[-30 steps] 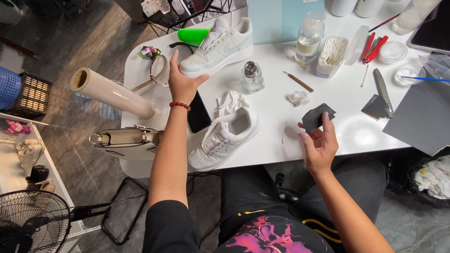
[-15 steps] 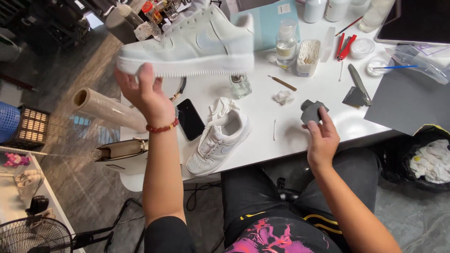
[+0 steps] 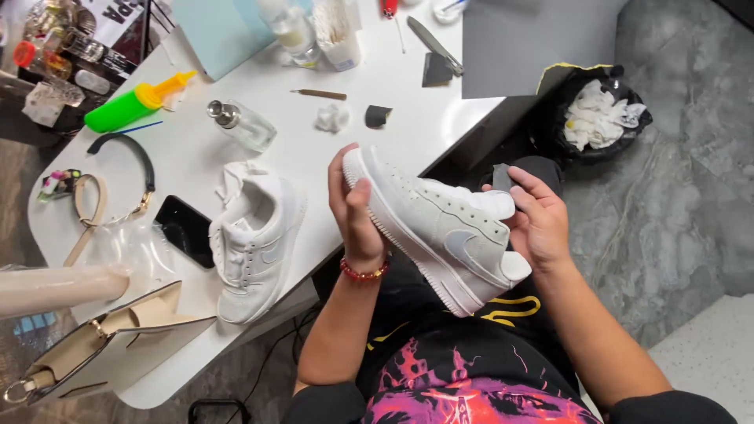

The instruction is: Sanding the outsole and side of a white leather sneaker using a small yellow sanding block.

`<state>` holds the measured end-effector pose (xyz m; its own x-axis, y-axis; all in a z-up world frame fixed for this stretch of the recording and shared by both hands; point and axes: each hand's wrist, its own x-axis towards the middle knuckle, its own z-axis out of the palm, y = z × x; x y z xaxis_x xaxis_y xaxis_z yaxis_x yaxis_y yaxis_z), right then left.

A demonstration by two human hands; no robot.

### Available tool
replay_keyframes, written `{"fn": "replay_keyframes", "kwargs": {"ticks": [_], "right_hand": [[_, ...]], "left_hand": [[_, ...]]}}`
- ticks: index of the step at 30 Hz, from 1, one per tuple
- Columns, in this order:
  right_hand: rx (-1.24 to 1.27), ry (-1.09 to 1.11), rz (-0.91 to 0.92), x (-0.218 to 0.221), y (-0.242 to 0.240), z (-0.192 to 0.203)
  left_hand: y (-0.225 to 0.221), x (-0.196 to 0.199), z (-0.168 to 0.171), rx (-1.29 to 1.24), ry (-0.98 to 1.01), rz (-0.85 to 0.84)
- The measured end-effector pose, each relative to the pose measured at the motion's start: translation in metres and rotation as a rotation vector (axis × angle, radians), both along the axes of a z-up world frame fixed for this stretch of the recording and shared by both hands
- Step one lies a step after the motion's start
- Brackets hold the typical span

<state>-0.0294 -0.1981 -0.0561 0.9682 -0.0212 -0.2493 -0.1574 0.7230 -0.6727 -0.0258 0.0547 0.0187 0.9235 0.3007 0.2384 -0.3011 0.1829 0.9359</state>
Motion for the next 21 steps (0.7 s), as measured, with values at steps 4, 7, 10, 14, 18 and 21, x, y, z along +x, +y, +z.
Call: {"fn": "replay_keyframes", "kwargs": {"ticks": [4,7,10,14,18,21], "right_hand": [[-0.034,-0.014,-0.033,-0.021,-0.016,-0.019],[-0.103,-0.11,-0.083,-0.03,-0.026,-0.026],[-0.209,-0.158,-0.174,-0.038,-0.03,-0.02],[-0.348,-0.308,-0.303,-0.049,-0.03,0.011],[-0.478,-0.291,-0.341,-0.051,-0.039,0.008],[-0.311,-0.055,-0.195,-0.036,-0.04,0.0]], "left_hand": [[-0.015,0.0,-0.015,-0.005,0.007,-0.13],[-0.024,0.002,-0.023,-0.003,0.0,-0.256],[-0.038,0.008,-0.029,-0.009,-0.066,-0.395],[-0.06,0.02,-0.037,-0.124,-0.119,-0.638],[-0.083,0.031,-0.042,-0.433,-0.058,-0.889],[-0.1,0.033,-0.049,-0.564,-0.04,-0.95]]}}
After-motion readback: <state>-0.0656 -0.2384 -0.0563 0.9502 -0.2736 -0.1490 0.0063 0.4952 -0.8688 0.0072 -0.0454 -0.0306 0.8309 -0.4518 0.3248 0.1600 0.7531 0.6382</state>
